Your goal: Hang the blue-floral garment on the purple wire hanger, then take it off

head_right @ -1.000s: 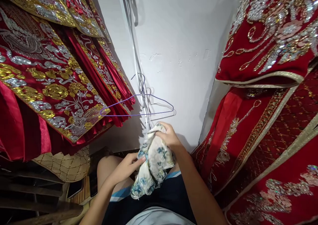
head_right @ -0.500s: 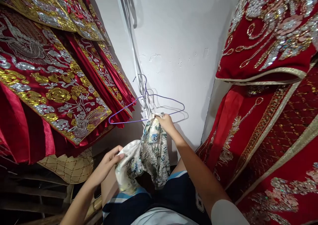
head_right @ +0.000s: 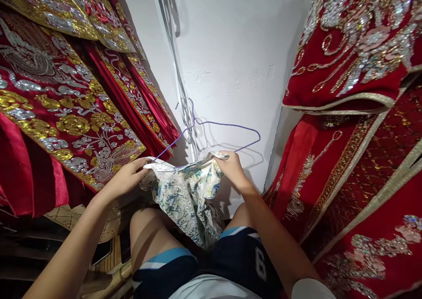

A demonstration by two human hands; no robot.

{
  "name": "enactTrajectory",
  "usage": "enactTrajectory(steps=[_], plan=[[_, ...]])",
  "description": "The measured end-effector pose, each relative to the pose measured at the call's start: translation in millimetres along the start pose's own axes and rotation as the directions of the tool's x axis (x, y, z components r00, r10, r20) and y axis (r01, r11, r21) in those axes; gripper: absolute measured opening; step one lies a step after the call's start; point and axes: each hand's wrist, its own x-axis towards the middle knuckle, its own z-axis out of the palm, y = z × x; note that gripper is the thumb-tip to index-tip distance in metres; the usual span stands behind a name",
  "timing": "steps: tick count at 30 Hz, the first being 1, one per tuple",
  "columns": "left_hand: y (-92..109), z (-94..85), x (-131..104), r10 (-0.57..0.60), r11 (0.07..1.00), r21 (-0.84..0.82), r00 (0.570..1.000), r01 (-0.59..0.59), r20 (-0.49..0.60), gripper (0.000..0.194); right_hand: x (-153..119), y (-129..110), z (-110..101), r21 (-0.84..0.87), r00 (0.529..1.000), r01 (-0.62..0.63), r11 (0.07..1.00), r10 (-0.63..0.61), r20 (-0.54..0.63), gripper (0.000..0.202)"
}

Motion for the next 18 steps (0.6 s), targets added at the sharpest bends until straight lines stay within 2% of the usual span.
enactTrajectory(steps=[3,6,8,11,13,15,16,18], plan=[[20.0,7.1,12.5,0.099,0.995,-0.021,0.995,-0.099,0.005,0.022,-4.3,3.7,6.2,0.013,0.999,-0.001,1.0,0.001,0.036,0.037],[42.9,18.9,23.0,0.195,0.981,0.003,0.975,-0.195,-0.106,0.019,-8.4,4.9,13.0,0.057,0.998,-0.006,0.998,0.003,0.069,0.036],[51.5,25.6,30.1,0.197,0.98,0.001,0.958,-0.201,-0.207,0.013,-10.6,3.2,15.4,0.094,0.996,-0.014,0.995,0.005,0.093,0.036],[52.2,30.1,37.9,0.13,0.984,-0.075,0.94,-0.161,-0.315,0.006,-13.3,-0.3,13.0,0.117,0.99,0.012,0.993,-0.028,0.139,0.027],[48.6,29.0,39.6,0.108,0.985,-0.088,0.936,-0.146,-0.336,0.008,-14.5,-0.6,6.9,0.107,0.996,0.054,0.993,-0.06,0.058,0.013],[45.3,25.6,38.9,0.119,0.987,-0.058,0.932,-0.147,-0.342,0.012,-13.9,1.7,-3.4,0.086,0.987,0.084,0.993,-0.071,-0.147,0.048],[44.2,23.5,38.3,0.127,0.988,-0.043,0.93,-0.151,-0.345,0.013,-12.2,3.7,-10.1,0.067,0.964,0.089,0.994,-0.068,-0.258,0.065],[43.4,19.1,37.4,0.141,0.986,-0.035,0.929,-0.163,-0.342,0.013,-5.7,8.4,-26.3,0.014,0.916,0.081,0.997,-0.069,-0.395,0.082]])
